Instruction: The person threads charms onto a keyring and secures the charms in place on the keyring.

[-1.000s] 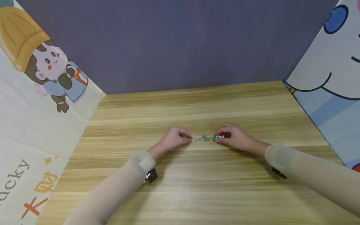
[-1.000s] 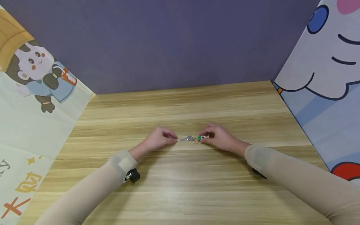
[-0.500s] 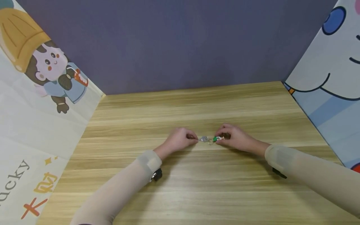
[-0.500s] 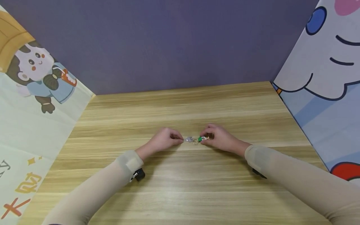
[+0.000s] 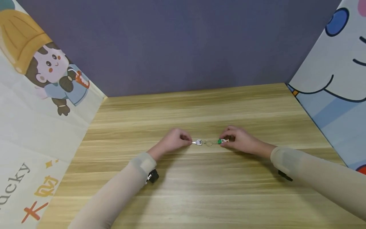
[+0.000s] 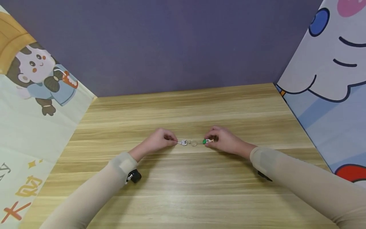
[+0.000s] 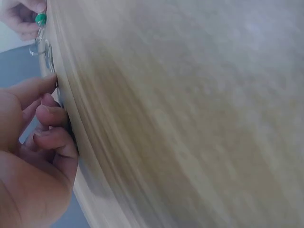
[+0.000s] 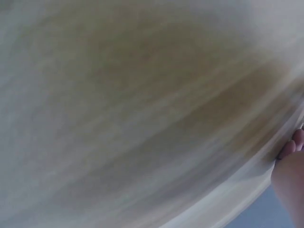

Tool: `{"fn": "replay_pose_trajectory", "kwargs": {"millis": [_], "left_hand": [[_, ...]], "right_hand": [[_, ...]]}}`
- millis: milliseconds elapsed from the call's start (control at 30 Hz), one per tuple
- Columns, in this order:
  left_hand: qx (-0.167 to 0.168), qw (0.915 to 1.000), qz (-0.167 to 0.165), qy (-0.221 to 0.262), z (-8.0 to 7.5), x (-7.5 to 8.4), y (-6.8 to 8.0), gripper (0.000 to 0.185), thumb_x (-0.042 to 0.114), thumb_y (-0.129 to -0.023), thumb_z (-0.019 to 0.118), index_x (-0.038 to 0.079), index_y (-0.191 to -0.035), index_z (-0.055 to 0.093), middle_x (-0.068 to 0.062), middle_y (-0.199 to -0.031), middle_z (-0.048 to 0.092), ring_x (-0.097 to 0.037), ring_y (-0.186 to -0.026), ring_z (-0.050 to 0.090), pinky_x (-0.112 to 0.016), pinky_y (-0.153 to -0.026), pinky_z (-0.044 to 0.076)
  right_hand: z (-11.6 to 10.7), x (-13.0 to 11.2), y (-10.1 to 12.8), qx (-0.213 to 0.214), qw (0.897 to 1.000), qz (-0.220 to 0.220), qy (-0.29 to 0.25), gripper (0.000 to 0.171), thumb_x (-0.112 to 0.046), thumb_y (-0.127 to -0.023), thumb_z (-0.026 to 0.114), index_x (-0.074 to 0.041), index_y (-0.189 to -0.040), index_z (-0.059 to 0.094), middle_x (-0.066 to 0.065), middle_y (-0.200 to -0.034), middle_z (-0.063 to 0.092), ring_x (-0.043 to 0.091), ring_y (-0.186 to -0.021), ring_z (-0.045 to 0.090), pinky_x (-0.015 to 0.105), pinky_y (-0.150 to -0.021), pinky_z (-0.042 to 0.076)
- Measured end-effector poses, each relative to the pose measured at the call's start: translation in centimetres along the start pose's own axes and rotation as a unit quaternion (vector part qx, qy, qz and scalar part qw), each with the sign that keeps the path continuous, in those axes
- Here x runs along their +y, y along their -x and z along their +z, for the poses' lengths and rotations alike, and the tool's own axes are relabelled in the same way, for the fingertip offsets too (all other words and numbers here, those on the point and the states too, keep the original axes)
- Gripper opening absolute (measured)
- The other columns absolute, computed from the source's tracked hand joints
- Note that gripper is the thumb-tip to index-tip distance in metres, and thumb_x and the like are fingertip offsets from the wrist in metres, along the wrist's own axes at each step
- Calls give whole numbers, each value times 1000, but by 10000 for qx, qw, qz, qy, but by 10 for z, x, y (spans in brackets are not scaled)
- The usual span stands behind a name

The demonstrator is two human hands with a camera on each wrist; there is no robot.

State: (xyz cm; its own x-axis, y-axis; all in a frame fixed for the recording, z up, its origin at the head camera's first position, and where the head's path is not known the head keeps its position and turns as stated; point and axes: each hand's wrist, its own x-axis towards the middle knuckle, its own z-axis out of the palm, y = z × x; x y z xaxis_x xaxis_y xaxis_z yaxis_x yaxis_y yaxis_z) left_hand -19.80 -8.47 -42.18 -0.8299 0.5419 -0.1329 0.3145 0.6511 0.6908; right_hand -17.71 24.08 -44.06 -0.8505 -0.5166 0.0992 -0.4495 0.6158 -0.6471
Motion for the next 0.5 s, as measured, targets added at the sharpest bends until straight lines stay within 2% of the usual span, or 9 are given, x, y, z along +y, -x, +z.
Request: {"fn": "replay_pose_trajectory", "kwargs": {"millis": [133,233,367,500], "left_hand": [[23,9999,-15,-104,-3,0,-1,17,20,-103,69,9,-112,78,-5,-104,79,-15,-94,70,-34,-92,59],[107,9998,-78,-143,-6,2,-1,23,23,-109,59,8,-114,75,-7,-107,76,-17,-97,68,-36,-93,59],[306,9995,-37,63,-16,6,-1,26,21,-112,52,4,-112,72,-12,-107,74,-18,-92,65,-34,-85,57],[519,9983,119,221,-29,11,2,28,21,-110,54,0,-113,73,-17,-106,75,-16,-84,61,-29,-75,52]], "right_hand": [[-5,0,-1,-44,10000,0,-15,37,-24,-91,87,-6,-121,76,5,-108,69,14,-92,61,26,-78,55],[-14,-1,-3,161,9998,-103,-51,44,-21,-91,87,-2,-129,73,10,-109,67,20,-91,61,26,-76,55],[-34,-5,-10,677,9975,-197,88,38,-16,-93,84,-3,-127,74,13,-116,67,28,-93,63,27,-75,55],[-56,-13,-14,873,9959,48,210,33,-20,-99,78,-6,-128,73,14,-127,63,34,-107,62,40,-86,56]]}}
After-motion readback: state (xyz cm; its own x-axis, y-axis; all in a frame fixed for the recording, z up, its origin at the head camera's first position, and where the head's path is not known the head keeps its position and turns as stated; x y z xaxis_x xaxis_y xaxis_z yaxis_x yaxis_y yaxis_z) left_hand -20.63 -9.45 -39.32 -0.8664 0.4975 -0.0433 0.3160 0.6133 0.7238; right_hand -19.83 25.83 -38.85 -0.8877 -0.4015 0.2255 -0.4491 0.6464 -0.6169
